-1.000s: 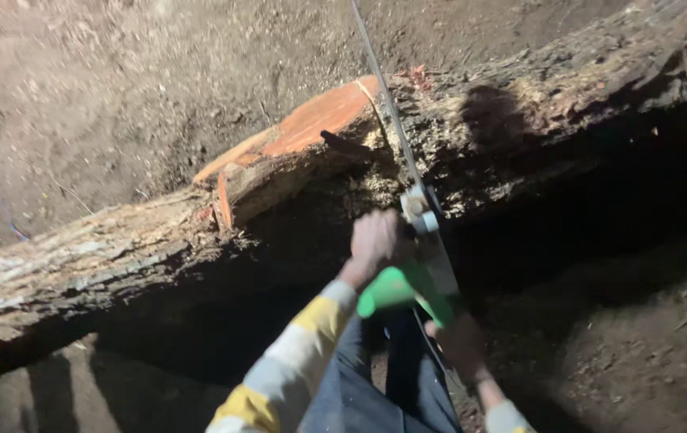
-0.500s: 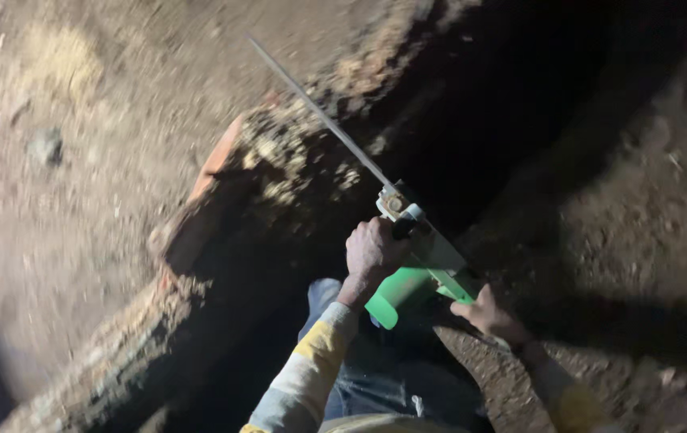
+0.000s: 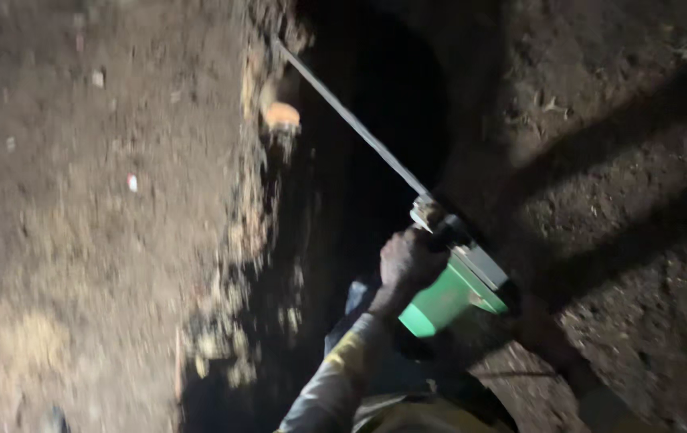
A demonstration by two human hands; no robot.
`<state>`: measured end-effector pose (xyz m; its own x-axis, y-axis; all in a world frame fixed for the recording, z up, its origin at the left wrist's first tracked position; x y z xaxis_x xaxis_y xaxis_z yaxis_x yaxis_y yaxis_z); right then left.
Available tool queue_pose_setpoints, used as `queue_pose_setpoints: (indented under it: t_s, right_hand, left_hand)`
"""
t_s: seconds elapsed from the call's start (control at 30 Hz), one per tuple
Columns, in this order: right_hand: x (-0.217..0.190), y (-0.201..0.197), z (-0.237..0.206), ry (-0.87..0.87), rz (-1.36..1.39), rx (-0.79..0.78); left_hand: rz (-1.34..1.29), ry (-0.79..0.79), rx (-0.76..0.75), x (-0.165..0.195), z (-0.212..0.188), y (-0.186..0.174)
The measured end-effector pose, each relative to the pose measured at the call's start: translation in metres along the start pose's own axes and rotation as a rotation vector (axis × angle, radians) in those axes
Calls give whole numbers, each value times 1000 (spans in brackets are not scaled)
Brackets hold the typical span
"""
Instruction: The person uses a green electric chainsaw to cut a large log lying on the ground. They make several cuts along the length of the log, creating smaller sections.
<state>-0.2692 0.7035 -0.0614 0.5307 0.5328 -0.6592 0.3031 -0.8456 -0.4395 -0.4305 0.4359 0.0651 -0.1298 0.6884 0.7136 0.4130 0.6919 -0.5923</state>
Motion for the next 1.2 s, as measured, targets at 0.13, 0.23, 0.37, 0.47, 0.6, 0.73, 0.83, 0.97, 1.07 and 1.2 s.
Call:
queue_pose_setpoints:
  t_s: [0.13, 0.23, 0.37, 0.47, 0.6, 0.73, 0.83, 0.97, 1.07, 1.2]
  right_hand:
    - [10, -68, 87, 159, 63, 206]
    - [0, -115, 146, 277, 69, 324]
    - [-40, -186, 236, 336, 118, 464]
    - [-93, -246, 328, 319, 113, 555]
    - [-185, -339, 472, 229, 41, 690]
    - [-264, -407, 584, 209, 5, 829]
    - [-314, -421, 649, 281, -32, 948]
    - [-357, -403, 735, 542, -82, 1125]
    - [-379, -381, 799, 761, -16, 1245]
    - [-402, -319, 824, 966, 64, 1290]
  left_hand:
    - [31, 83, -45, 53, 139, -27]
    - [109, 199, -25, 108, 240, -52]
    - [129, 288, -183, 168, 382, -64]
    - [151, 400, -182, 205, 501, -73]
    - [194, 475, -27, 241, 688, -99]
    - [209, 395, -103, 256, 845, -122]
    - [338, 380, -249, 267, 941, -143]
    - [309, 622, -290, 317, 1060, -166]
    - [442, 694, -564, 334, 1122, -151]
    - [699, 698, -1026, 324, 1124, -115]
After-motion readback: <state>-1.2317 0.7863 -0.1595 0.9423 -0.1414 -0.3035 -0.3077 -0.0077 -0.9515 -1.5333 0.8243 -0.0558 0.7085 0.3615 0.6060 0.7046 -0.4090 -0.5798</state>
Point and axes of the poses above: each hand's wrist, its own z-axis towards the middle knuckle, its own y-axis out of the palm, x = y × z, the point moved 10 cm from there along z, towards the middle knuckle, and after that the axes turned 6 degrees about y, right-handed, at the moved point
